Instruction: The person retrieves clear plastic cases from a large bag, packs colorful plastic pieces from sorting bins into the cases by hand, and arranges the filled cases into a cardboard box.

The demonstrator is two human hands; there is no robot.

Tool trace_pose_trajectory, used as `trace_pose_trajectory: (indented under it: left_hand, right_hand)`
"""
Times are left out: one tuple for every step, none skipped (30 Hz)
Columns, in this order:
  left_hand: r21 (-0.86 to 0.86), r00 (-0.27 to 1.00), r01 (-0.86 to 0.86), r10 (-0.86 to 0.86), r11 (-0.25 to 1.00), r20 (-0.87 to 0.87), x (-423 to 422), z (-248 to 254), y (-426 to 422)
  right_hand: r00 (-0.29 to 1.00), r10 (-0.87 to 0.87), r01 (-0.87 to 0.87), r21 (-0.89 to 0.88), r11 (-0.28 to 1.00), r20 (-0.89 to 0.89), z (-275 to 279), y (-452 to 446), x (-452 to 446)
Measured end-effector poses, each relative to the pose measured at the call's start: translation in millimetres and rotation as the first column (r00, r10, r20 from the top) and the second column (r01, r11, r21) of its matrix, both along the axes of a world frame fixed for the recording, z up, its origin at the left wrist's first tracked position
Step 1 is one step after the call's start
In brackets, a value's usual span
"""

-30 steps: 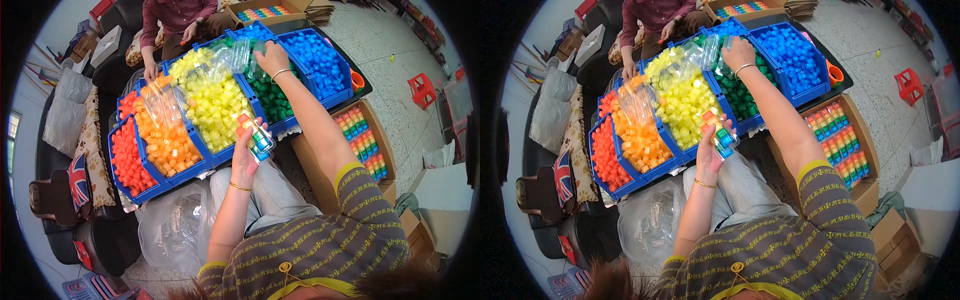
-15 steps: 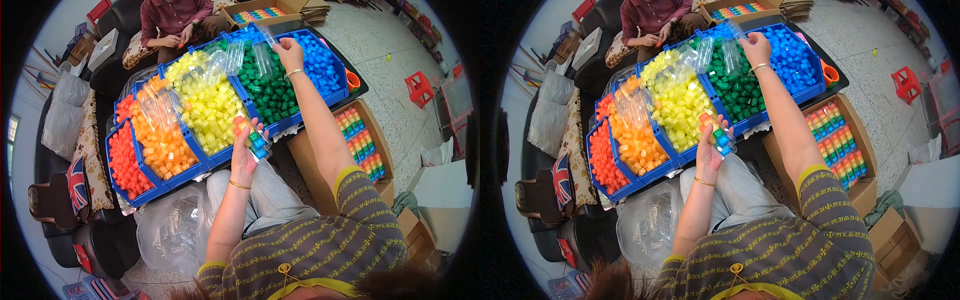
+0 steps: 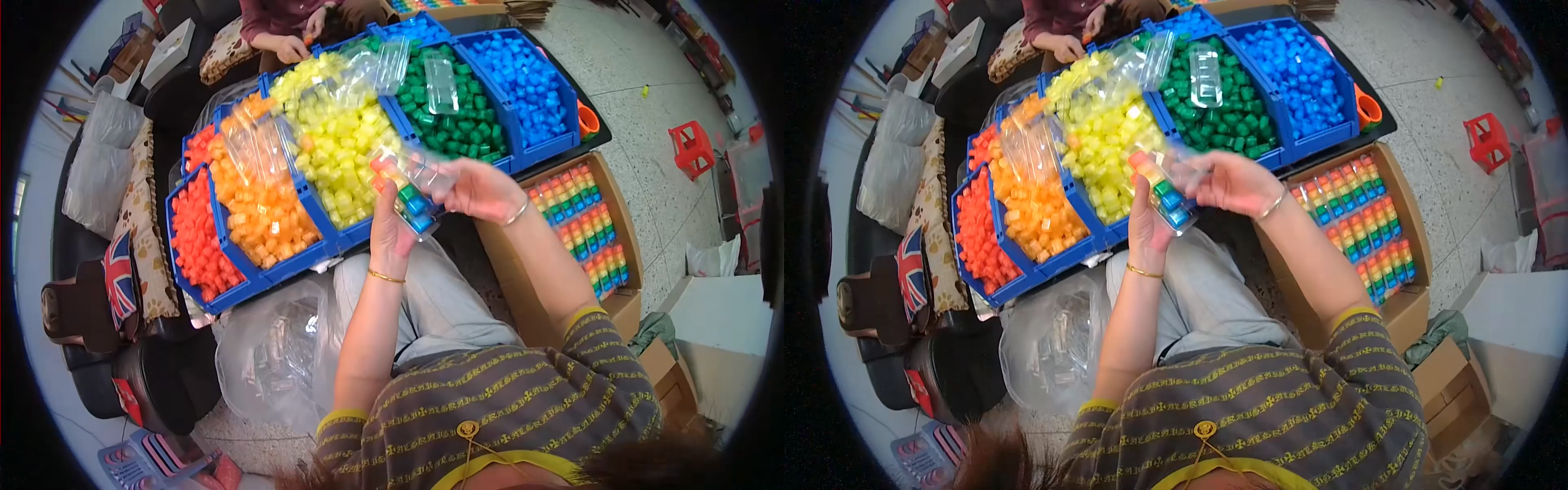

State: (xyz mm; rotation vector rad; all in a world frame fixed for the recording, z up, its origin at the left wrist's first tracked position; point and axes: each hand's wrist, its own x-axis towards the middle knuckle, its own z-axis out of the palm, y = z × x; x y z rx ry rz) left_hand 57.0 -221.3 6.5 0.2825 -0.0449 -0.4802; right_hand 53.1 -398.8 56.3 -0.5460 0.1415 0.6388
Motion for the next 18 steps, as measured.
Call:
trace_pose_trajectory:
  left_hand:
    - [0.035, 1.0, -0.017, 0.017, 0.999, -0.009, 0.0, -3.6, 1.8]
    - [0.07, 0.999, -0.03, 0.031, 0.997, -0.018, -2.1, -6.8, 3.7]
    - [0.075, 0.999, -0.03, 0.032, 0.997, -0.024, -6.9, -9.6, 5.7]
    - [0.097, 0.998, -0.029, 0.035, 0.995, -0.059, -10.7, -11.3, 6.9]
    - [0.117, 0.995, -0.028, 0.039, 0.993, -0.093, -13.3, -10.1, 6.6]
    - [0.117, 0.995, -0.028, 0.039, 0.993, -0.092, -14.3, -8.8, 4.9]
    - [0.118, 0.991, -0.068, 0.081, 0.991, -0.109, -15.5, -7.7, 2.5]
    - [0.119, 0.984, -0.107, 0.122, 0.987, -0.127, -17.2, -4.7, 0.3]
    - [0.138, 0.979, -0.117, 0.137, 0.984, -0.152, -19.6, 0.4, -1.0]
    - [0.138, 0.979, -0.112, 0.133, 0.984, -0.152, -21.0, 0.6, -1.8]
    - [0.107, 0.989, -0.104, 0.114, 0.989, -0.096, -21.9, 0.8, -3.0]
    - [0.076, 0.995, -0.092, 0.095, 0.993, -0.04, -23.0, 0.8, -4.2]
    - [0.085, 0.998, -0.039, 0.043, 0.996, -0.041, -23.1, -2.4, -3.5]
    - [0.085, 0.999, -0.03, 0.034, 0.996, -0.04, -24.2, -2.5, -4.1]
    - [0.116, 0.999, -0.039, 0.042, 0.993, -0.03, -26.3, -2.8, -4.7]
    - [0.147, 0.999, -0.046, 0.05, 0.988, -0.019, -28.4, -2.9, -4.9]
    - [0.172, 0.995, -0.07, 0.081, 0.983, -0.054, -29.0, -5.9, -3.7]
    - [0.187, 0.994, -0.079, 0.092, 0.979, -0.063, -26.4, -8.5, -3.7]
  right_hand:
    - [0.999, 0.002, -0.009, -0.21, 0.978, -0.035, -12.7, 1.6, -9.9]
    - [0.998, -0.044, 0.059, -0.321, 0.945, 0.052, -11.7, 6.4, -18.7]
    - [0.988, -0.059, 0.123, -0.494, 0.86, 0.144, -14.7, 8.9, -22.7]
    - [0.969, -0.055, 0.201, -0.642, 0.74, 0.241, -16.2, 10.7, -24.3]
    - [0.969, -0.055, 0.202, -0.641, 0.74, 0.241, -12.0, 13.8, -26.9]
    - [0.9, -0.152, 0.409, -0.673, 0.616, 0.408, -5.6, 17.4, -30.0]
    - [0.792, -0.216, 0.598, -0.655, 0.463, 0.571, 1.0, 21.7, -32.9]
    - [0.793, -0.215, 0.597, -0.655, 0.463, 0.57, 6.3, 26.0, -36.3]
    - [0.613, 0.013, 0.768, -0.6, 0.223, 0.79, 10.9, 30.8, -40.5]
    - [0.4, 0.297, 0.906, -0.424, 0.019, 0.867, 13.3, 35.6, -44.3]
    - [0.445, 0.273, 0.88, -0.472, 0.041, 0.853, 14.0, 40.1, -47.7]
    - [0.445, 0.271, 0.881, -0.471, 0.035, 0.853, 9.0, 39.5, -46.2]
    - [0.501, 0.217, 0.852, -0.521, 0.043, 0.838, -0.9, 38.5, -43.7]
    - [0.554, 0.164, 0.821, -0.568, 0.054, 0.816, -2.0, 38.8, -42.1]
    - [0.614, 0.117, 0.779, -0.623, 0.07, 0.78, -1.2, 38.3, -44.4]
    - [0.614, 0.111, 0.78, -0.622, 0.063, 0.781, 1.3, 37.5, -45.6]
    - [0.484, 0.243, 0.873, -0.485, -0.062, 0.841, 4.3, 35.7, -46.1]
    - [0.355, 0.388, 0.935, -0.314, -0.166, 0.851, 9.4, 33.0, -47.2]
